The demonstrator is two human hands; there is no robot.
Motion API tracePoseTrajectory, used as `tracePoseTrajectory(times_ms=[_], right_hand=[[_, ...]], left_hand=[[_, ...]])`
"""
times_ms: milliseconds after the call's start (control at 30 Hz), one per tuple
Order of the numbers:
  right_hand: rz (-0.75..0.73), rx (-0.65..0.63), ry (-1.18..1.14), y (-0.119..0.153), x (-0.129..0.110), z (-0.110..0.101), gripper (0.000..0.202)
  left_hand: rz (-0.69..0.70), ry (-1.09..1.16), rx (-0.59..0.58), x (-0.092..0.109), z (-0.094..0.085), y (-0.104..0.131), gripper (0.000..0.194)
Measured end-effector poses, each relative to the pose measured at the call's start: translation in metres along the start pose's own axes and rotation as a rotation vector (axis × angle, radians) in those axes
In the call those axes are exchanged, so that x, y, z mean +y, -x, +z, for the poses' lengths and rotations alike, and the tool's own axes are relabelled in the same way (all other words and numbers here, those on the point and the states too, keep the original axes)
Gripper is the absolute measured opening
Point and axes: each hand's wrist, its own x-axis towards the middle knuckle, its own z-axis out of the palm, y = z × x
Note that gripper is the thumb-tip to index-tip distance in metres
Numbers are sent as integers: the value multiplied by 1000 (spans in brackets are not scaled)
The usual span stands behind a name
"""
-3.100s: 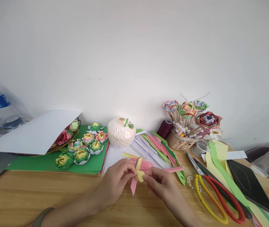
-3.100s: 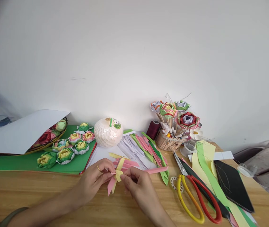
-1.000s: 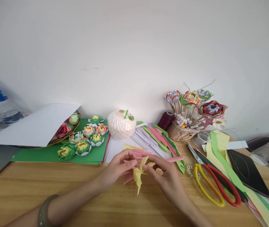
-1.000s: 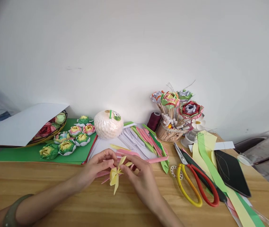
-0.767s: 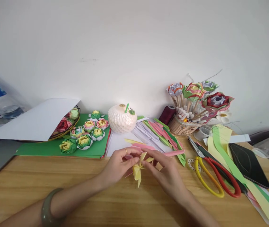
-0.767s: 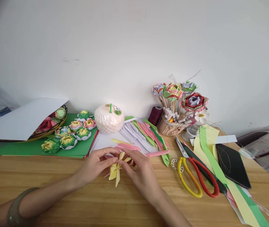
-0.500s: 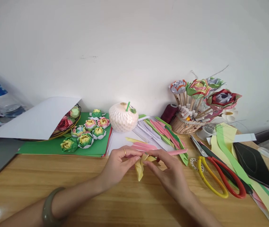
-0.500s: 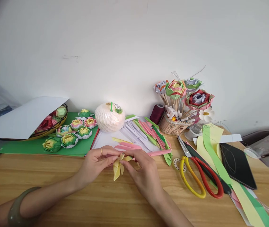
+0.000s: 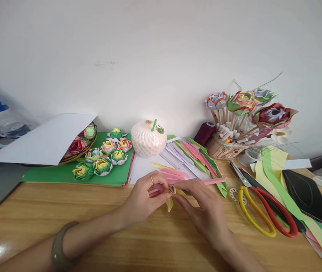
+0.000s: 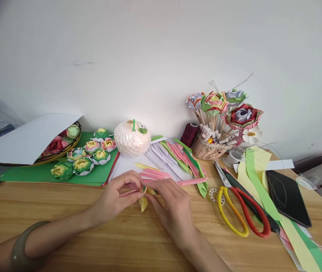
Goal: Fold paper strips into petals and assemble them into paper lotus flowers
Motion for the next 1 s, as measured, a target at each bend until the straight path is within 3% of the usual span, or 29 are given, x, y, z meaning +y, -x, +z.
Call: tracePoseTrajectory(times_ms=[200, 700, 1000], right_hand=[[-7, -30, 21, 2, 3, 1, 18], [-104, 54, 155, 3, 0, 3, 17], [-146, 76, 175, 5, 0, 2, 21]], left_hand=[[96, -76, -62, -1, 0, 0, 7], [199, -184, 50, -2, 1, 3, 14], [244, -145, 53, -4, 3, 5, 14]])
